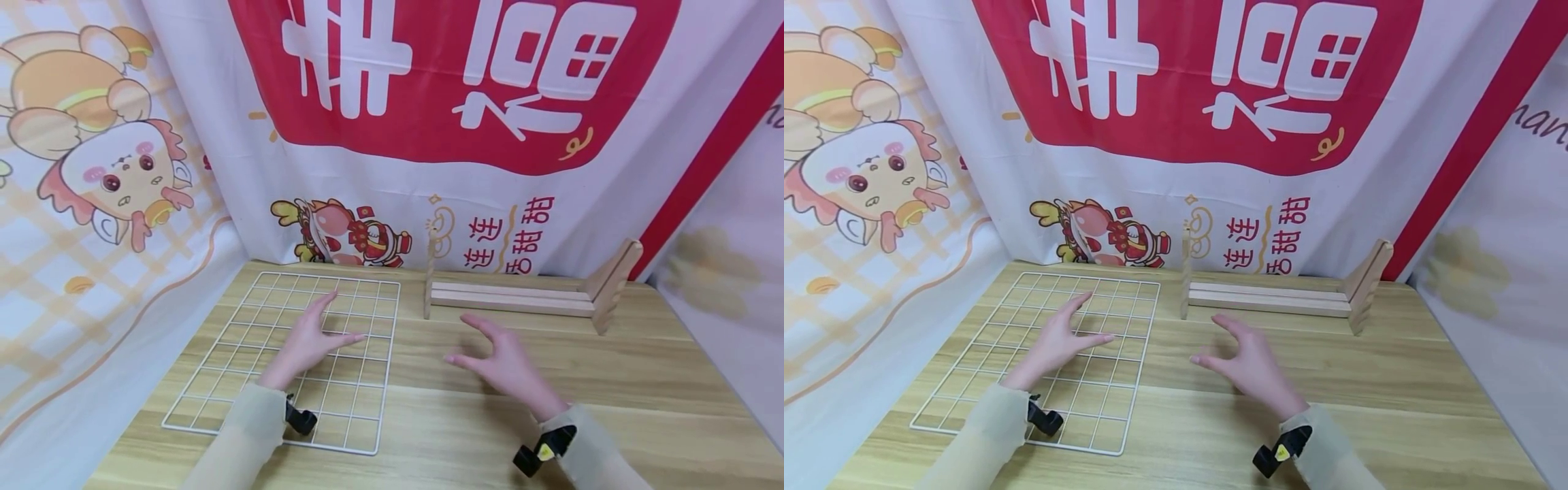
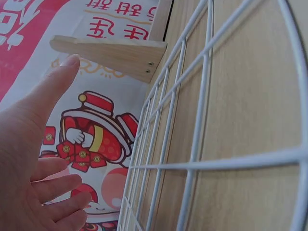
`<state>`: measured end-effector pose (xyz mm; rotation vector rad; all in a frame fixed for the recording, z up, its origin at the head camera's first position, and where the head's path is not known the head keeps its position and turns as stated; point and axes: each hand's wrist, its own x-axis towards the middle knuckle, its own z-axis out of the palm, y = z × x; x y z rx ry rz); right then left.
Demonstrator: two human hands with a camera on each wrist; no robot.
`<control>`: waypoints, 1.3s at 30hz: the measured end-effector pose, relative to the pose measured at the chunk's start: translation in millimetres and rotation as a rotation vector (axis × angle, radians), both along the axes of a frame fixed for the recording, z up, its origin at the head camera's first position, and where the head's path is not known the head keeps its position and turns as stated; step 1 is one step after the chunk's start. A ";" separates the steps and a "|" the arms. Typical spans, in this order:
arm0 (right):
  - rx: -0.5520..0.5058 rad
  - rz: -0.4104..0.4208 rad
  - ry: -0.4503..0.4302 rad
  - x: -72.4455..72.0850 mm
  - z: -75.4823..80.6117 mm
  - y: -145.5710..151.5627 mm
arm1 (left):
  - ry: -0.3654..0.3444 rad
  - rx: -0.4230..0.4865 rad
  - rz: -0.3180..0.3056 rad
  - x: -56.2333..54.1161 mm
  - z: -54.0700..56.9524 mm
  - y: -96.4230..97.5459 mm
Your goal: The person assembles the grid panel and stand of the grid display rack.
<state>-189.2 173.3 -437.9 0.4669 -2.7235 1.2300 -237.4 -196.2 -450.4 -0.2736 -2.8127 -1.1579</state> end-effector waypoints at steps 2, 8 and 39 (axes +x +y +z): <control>0.001 0.011 -0.005 1.6 -2.7 -3.5 | -0.011 0.000 0.008 0.0 -1.2 -3.8; 0.003 0.060 -0.004 6.0 -10.0 -15.2 | -0.012 -0.006 0.029 0.8 -3.7 -15.9; -0.055 0.187 -0.125 10.8 -17.0 -72.3 | -0.014 0.066 0.145 -8.8 -14.5 -128.1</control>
